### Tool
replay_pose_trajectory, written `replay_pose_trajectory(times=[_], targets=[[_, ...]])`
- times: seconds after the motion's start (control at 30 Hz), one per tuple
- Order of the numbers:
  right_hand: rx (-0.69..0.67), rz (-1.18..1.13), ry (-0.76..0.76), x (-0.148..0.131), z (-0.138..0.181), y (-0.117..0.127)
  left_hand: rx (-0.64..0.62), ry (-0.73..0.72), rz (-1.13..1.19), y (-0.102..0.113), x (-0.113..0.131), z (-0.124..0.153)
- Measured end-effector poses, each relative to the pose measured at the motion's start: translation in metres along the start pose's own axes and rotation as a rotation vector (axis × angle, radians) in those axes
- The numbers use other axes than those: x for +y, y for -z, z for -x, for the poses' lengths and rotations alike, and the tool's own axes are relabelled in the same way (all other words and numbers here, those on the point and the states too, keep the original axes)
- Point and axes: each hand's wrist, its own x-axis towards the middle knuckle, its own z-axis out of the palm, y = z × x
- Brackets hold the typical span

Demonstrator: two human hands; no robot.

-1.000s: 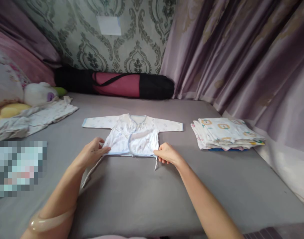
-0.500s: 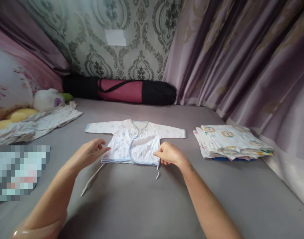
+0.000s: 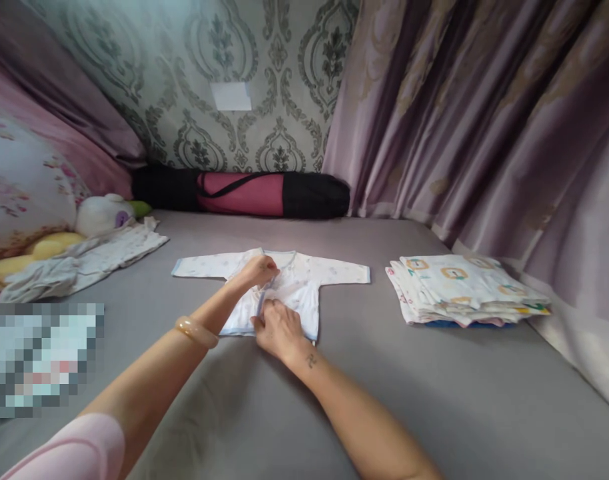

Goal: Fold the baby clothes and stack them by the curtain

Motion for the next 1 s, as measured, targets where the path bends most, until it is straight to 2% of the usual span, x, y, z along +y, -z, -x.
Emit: replay_pose_trajectory(times=[0.2,0.5,0.73,0.9,1.0], targets=[[0.037,0.115,0.037,-0.006,0.005,-0.004,0.006,0.055,-0.065,-0.009,0.006,-0.008],[0.009,0.176,0.117,-0.004,0.008,-0.005,0.021,0.070,-0.147,0.000,-0.001,-0.023],[-0.039,0.224,0.178,-0.013,0.022,-0.007,-0.005,0.049,-0.194,-0.016,-0.012,-0.035],[-0.143,0.219,0.209,-0.020,0.029,0.009,-0.024,0.029,-0.201,-0.016,-0.008,-0.035],[-0.198,0.124,0.220,-0.015,0.019,0.027,0.002,0.022,-0.210,-0.015,-0.003,-0.038]])
